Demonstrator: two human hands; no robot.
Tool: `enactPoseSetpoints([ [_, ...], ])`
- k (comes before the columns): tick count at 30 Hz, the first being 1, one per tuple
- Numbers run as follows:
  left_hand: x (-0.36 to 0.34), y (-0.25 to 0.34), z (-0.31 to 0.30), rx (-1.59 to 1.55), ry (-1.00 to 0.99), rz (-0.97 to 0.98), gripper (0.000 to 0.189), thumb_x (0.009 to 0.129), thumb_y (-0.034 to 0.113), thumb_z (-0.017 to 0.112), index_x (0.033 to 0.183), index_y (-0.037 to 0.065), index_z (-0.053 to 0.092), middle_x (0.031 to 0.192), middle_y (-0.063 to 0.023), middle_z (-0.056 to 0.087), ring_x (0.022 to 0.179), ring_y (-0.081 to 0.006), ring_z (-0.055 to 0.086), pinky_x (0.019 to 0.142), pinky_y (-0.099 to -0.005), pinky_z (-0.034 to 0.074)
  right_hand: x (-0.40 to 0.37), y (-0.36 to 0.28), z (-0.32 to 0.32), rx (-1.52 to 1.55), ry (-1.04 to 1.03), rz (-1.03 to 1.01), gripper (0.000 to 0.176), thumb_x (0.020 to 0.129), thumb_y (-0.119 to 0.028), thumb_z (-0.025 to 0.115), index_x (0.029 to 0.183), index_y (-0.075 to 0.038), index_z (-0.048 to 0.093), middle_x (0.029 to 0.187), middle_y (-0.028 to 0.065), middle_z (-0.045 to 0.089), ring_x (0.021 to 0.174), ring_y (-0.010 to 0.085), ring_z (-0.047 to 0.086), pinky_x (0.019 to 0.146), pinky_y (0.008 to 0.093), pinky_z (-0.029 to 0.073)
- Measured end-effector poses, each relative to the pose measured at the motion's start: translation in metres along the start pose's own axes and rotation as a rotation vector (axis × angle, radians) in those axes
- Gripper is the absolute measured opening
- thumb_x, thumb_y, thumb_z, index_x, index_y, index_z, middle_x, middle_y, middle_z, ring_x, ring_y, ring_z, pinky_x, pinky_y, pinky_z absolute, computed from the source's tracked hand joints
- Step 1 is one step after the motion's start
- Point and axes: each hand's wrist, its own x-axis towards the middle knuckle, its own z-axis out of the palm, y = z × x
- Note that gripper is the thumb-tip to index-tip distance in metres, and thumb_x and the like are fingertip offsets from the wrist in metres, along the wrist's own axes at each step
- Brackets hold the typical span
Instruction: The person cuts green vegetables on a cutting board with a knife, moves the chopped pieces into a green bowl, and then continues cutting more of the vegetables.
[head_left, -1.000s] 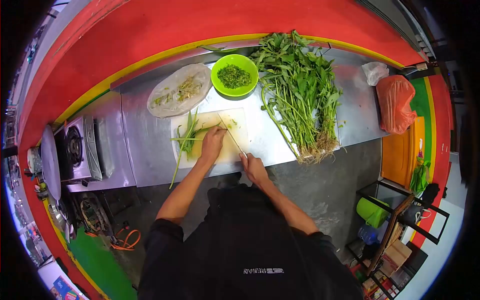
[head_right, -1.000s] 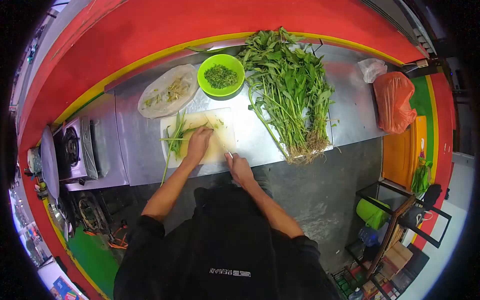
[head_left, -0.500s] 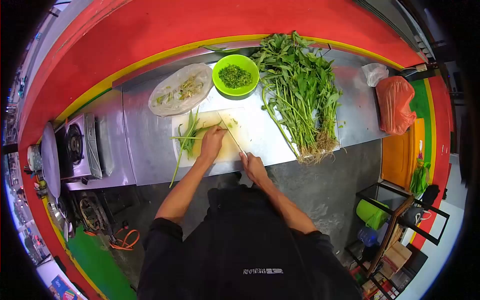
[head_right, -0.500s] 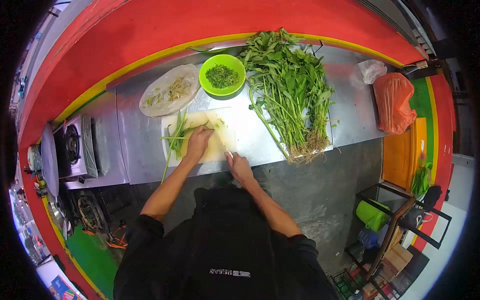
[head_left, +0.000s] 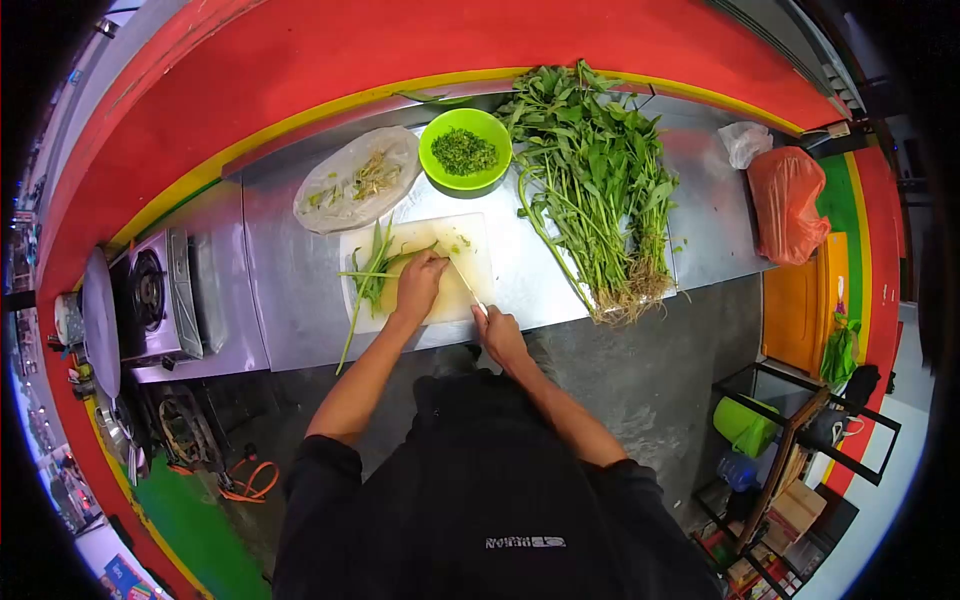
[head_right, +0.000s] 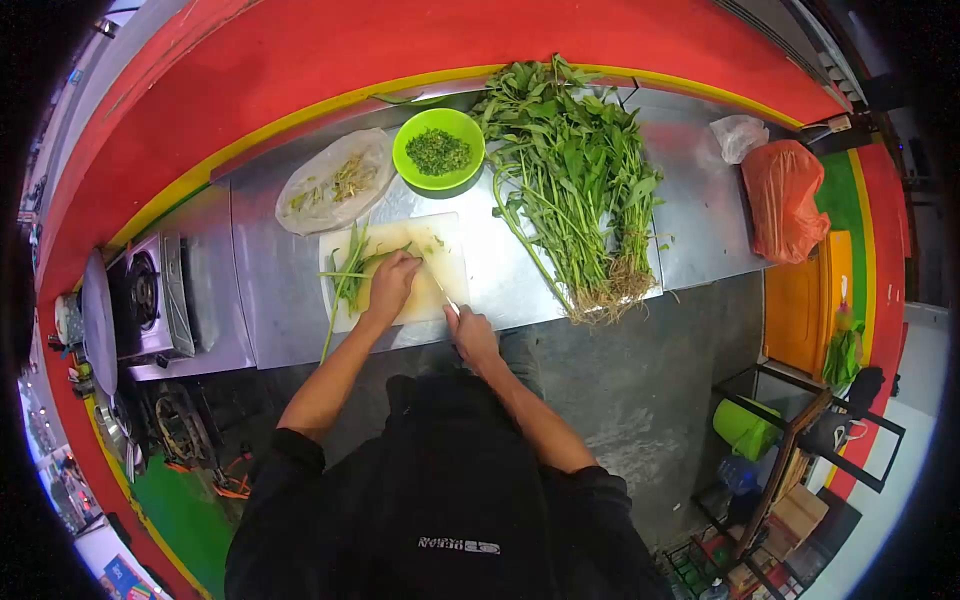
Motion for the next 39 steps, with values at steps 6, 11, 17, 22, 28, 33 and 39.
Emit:
enactPoseSetpoints([
  [6,0.002,-0.004,0.003,-0.004,-0.002,0.006,0.016,0.090,0.008,0.068,0.102,0.002,0.077,0.096,-0.0141,0.069,0.090,-0.0333,0.067,0.080,-0.0421,0.053,-0.008,-0.008,-0.018,0.100,-0.051,0.046,0.054,0.107,-0.042,0.051,0.086,0.007,0.062,0.074,0.0348,0.064,0.074,0.0553,0.064,0.067,0.0595,0.049],
  [11,0.005,0.001,0.007,-0.017,0.027,0.027,0.020,0.087,0.003,0.062,0.100,0.003,0.077,0.095,-0.0148,0.069,0.093,-0.0341,0.067,0.082,-0.0433,0.053,-0.020,0.006,-0.017,0.092,-0.066,0.012,0.053,0.106,-0.042,0.051,0.088,0.007,0.063,0.075,0.0361,0.064,0.076,0.0567,0.064,0.072,0.0622,0.050],
  [17,0.004,-0.002,0.006,-0.031,0.011,0.001,0.019,0.087,0.004,0.064,0.101,0.004,0.077,0.094,-0.0134,0.069,0.091,-0.0338,0.067,0.081,-0.0432,0.053,-0.020,0.009,-0.017,0.103,-0.086,0.010,0.054,0.106,-0.042,0.050,0.089,0.007,0.064,0.076,0.0358,0.064,0.077,0.0571,0.064,0.072,0.0626,0.050],
  [22,0.002,0.004,-0.002,0.037,-0.020,0.039,0.018,0.087,0.005,0.065,0.100,0.004,0.077,0.094,-0.0127,0.069,0.090,-0.0334,0.067,0.081,-0.0434,0.053,-0.011,0.007,-0.011,0.051,-0.095,0.029,0.055,0.106,-0.044,0.050,0.092,0.006,0.065,0.078,0.0354,0.065,0.078,0.0560,0.065,0.072,0.0622,0.051],
  [28,0.001,-0.001,0.006,-0.041,0.010,0.023,0.016,0.088,0.005,0.065,0.100,0.003,0.076,0.092,-0.0144,0.068,0.091,-0.0351,0.066,0.081,-0.0451,0.052,-0.001,-0.003,-0.012,0.036,-0.017,0.002,0.054,0.107,-0.041,0.051,0.083,0.006,0.063,0.071,0.0337,0.063,0.071,0.0545,0.064,0.067,0.0594,0.049],
  [33,-0.001,-0.001,0.006,-0.106,0.039,0.023,0.014,0.090,0.006,0.066,0.099,0.000,0.074,0.094,-0.0161,0.068,0.090,-0.0362,0.065,0.081,-0.0443,0.053,-0.011,-0.003,-0.018,0.077,-0.079,0.001,0.055,0.107,-0.042,0.051,0.084,0.007,0.063,0.073,0.0343,0.064,0.072,0.0551,0.064,0.068,0.0595,0.049],
  [39,-0.001,-0.004,0.007,-0.090,-0.020,-0.002,0.014,0.090,0.005,0.066,0.100,0.001,0.075,0.096,-0.0159,0.067,0.091,-0.0352,0.065,0.081,-0.0438,0.053,-0.005,-0.004,-0.008,0.025,-0.030,0.021,0.053,0.106,-0.041,0.052,0.087,0.007,0.063,0.073,0.0341,0.064,0.072,0.0548,0.064,0.067,0.0599,0.049],
])
